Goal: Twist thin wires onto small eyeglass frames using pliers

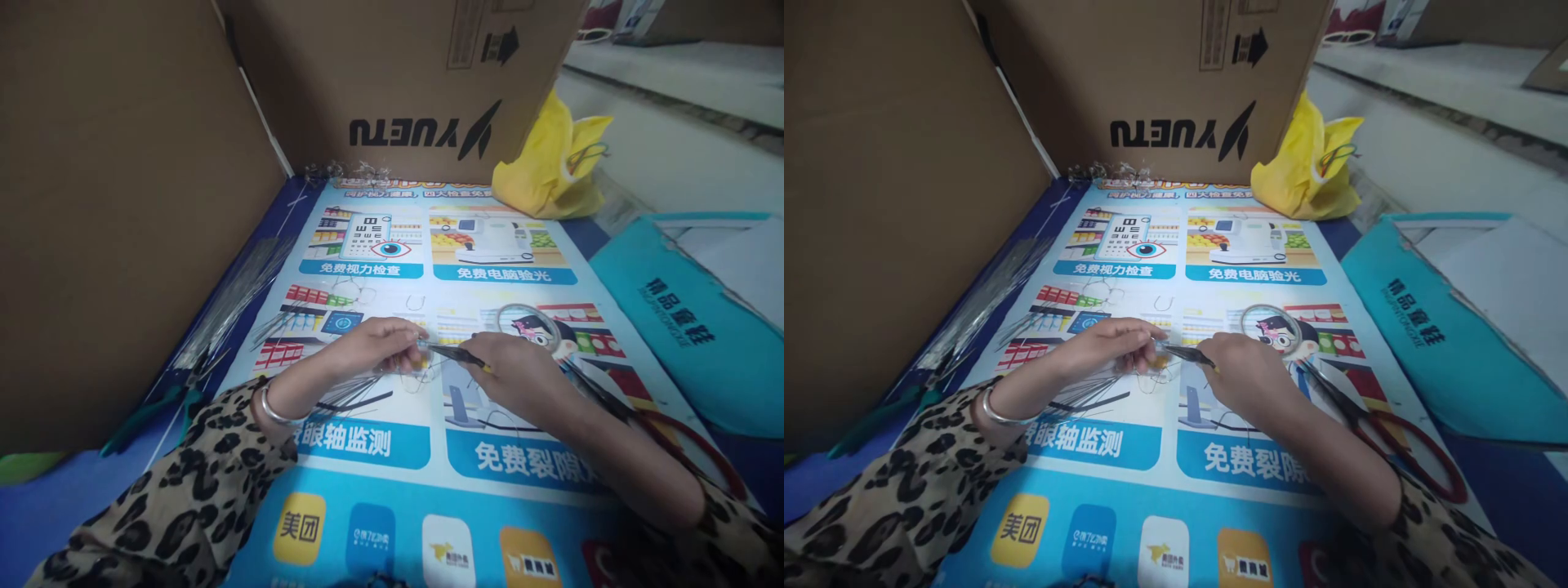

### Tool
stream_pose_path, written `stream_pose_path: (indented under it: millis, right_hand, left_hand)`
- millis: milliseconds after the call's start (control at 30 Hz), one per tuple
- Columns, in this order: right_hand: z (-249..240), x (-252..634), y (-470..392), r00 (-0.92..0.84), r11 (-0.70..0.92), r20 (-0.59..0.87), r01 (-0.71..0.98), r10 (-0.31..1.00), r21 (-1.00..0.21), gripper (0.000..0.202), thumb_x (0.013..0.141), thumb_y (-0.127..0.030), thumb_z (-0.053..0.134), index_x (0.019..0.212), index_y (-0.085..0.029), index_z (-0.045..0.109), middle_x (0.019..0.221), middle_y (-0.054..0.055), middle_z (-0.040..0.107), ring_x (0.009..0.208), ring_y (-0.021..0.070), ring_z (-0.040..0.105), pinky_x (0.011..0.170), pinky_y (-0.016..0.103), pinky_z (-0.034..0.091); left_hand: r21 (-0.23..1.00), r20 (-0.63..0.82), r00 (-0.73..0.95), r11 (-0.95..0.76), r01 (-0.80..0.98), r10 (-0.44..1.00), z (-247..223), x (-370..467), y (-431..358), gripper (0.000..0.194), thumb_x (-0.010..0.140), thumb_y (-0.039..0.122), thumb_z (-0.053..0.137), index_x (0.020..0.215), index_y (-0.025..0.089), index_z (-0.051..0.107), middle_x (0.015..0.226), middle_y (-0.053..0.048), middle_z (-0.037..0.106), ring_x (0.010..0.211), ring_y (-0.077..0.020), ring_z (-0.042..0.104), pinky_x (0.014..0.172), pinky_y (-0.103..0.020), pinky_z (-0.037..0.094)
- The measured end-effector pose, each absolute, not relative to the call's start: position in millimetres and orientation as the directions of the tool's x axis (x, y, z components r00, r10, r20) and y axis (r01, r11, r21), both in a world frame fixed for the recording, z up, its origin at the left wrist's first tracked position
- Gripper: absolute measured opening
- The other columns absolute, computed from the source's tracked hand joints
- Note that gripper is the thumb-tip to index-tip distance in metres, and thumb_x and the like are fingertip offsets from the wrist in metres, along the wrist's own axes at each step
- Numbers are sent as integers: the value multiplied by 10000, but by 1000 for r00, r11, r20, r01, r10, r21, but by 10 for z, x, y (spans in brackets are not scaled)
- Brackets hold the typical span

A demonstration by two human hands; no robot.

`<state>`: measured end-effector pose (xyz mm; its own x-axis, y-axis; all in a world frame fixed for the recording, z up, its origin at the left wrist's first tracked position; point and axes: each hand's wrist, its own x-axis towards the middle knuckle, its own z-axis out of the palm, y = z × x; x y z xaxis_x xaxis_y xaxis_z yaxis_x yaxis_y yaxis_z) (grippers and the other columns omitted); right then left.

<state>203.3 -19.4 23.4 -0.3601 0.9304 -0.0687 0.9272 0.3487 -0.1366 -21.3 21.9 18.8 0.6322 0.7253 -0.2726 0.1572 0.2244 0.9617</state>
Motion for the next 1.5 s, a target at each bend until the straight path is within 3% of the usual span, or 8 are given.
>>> stream_pose_path:
  millis: [200,533,733,933,1067,1233,1400,1500]
  right_hand:
    - [259,2052,-128,-330,282,-152,921,932,-268,256,848,-317,453,952,-197,654,942,71,691,854,204,619,673,273,403]
    - [383,2085,-11,-367,281,-238,901,899,-330,249,803,-315,483,887,-186,679,859,67,701,757,193,611,609,265,379]
    - [453,2095,47,-267,167,-149,863,952,-477,329,830,-460,447,772,-205,647,661,11,630,622,159,556,531,258,337]
    - [368,1713,180,-302,208,-27,717,953,-666,307,798,-468,498,870,-205,640,744,-4,629,674,148,529,569,252,340]
    - [272,1545,257,-285,219,6,725,959,-653,280,801,-441,484,731,-198,604,618,-31,549,609,122,486,534,231,311]
    - [160,1513,302,-204,205,63,816,977,-540,210,824,-346,432,733,-205,559,637,-18,556,610,125,494,539,233,306]
    - [42,1483,304,-205,215,69,877,976,-430,131,802,-284,455,765,-214,560,755,28,619,662,158,516,539,260,266]
    - [11,1465,283,-228,242,85,887,970,-394,118,805,-266,463,822,-216,568,832,44,639,745,176,544,568,263,281]
  left_hand:
    - [975,-221,483,178,132,847,131,-210,252,333,777,434,598,859,116,652,642,2,567,533,-62,434,511,-212,332]
    - [994,-112,293,102,50,949,29,-185,291,172,741,300,608,829,155,578,617,37,544,506,-63,464,509,-204,368]
    - [972,-18,285,-50,230,958,-12,-235,321,92,755,244,580,790,165,547,630,44,533,550,-78,500,559,-213,394]
    - [939,59,328,-164,302,943,25,-215,270,82,772,242,563,747,170,534,644,43,525,598,-87,485,586,-210,380]
    - [918,63,344,-189,348,937,-22,-231,292,89,793,252,542,749,176,527,619,43,531,587,-96,493,588,-216,379]
    - [863,86,340,-241,444,936,-74,-271,338,56,798,239,531,772,191,541,666,39,572,627,-107,519,608,-216,380]
    - [602,123,398,-387,698,909,-54,-283,318,120,819,196,484,820,211,604,783,1,612,748,-152,551,674,-258,389]
    - [514,170,433,-455,727,885,-46,-276,303,173,816,150,468,832,210,629,893,-30,588,874,-172,549,741,-273,408]
